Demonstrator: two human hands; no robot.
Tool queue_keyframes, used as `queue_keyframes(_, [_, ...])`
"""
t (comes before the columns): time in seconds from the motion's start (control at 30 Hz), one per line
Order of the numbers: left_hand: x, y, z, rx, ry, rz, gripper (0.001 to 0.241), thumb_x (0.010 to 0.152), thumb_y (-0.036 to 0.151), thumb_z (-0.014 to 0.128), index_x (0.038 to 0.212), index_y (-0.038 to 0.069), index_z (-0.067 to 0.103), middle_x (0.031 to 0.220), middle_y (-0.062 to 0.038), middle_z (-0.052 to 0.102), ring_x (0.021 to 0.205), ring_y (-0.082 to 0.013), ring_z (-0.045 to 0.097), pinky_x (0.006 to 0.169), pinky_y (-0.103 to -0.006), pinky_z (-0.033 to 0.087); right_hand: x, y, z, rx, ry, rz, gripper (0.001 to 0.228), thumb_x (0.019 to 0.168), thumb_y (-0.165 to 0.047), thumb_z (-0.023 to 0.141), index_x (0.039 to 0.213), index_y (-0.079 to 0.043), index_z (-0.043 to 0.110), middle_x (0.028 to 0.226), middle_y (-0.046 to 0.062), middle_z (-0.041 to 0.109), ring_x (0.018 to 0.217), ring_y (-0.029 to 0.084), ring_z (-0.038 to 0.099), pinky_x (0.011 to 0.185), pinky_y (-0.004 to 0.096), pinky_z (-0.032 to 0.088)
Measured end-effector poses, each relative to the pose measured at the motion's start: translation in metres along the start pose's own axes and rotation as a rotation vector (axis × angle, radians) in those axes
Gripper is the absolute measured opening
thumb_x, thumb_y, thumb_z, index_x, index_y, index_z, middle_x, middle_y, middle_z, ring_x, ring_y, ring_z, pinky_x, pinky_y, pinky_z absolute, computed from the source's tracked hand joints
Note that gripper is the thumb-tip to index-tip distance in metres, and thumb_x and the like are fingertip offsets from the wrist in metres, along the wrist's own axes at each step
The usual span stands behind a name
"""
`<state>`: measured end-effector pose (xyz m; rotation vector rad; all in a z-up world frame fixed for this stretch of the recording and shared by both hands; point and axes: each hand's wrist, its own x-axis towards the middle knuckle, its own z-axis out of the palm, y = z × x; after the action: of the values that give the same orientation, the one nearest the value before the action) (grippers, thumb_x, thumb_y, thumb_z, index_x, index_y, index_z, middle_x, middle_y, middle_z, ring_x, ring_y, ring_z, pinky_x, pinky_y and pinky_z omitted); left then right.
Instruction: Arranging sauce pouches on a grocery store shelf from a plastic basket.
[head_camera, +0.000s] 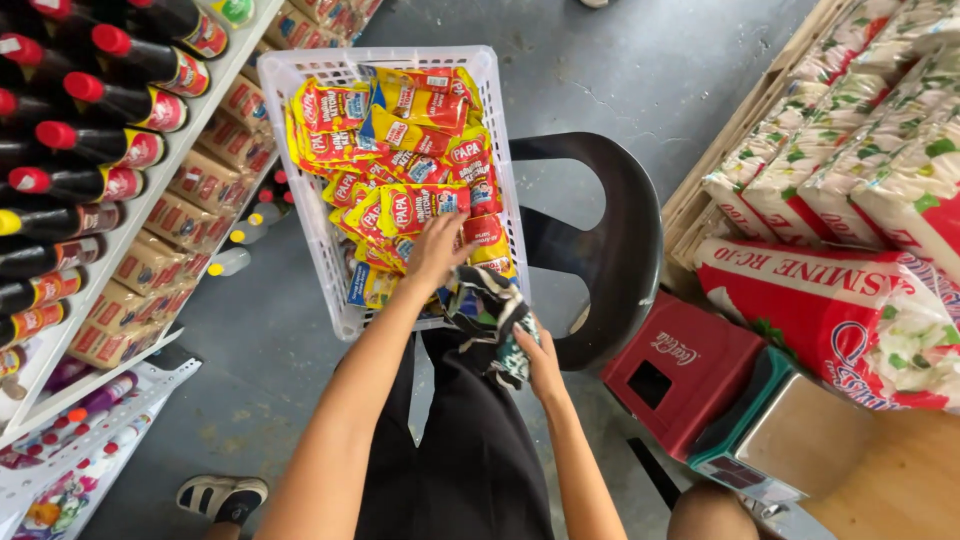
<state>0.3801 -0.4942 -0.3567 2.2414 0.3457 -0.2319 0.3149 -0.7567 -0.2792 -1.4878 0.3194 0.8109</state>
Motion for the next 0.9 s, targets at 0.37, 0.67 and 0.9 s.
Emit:
queue_keyframes(0.37, [-0.013,-0.006,0.01,-0.163,0.008,-0.083,0.047,0.078,0.03,0.091,0.089,0.004,0.054,0.102,-0.014,0.058,0.093,-0.0255,0.058,0.083,-0.0394,0.05,-0.036,-0.004,-0.057,0.467,0.216,-0.147,0.048,0.087,-0.018,0.07,0.129,0.004,0.059,0.102,0.008,0.071,0.082,0.017,0.068,0.07,0.031,0.055])
queue_keyframes(0.67, [-0.14,0.022,-0.086,-1.116,0.338,-0.418,0.047,0.077,0.005,0.077,0.116,0.013,0.053,0.109,-0.01,0.065,0.103,-0.0237,0.064,0.089,-0.0382,0.056,-0.024,-0.066,-0.006,0.246,0.104,-0.358,0.069,0.078,-0.009,0.069,0.144,0.0,0.049,0.118,0.009,0.063,0.105,0.017,0.063,0.092,0.031,0.052])
queue_keyframes(0.9, [-0.219,0.021,-0.114,-2.021,0.444,-0.42,0.054,0.082,-0.007,0.062,0.136,-0.01,0.052,0.131,-0.021,0.065,0.124,-0.034,0.064,0.11,-0.045,0.051,-0.033,-0.132,0.049,0.613,-0.255,-0.464,0.08,0.087,-0.009,0.069,0.157,-0.009,0.03,0.134,0.016,0.059,0.115,0.027,0.061,0.1,0.037,0.053])
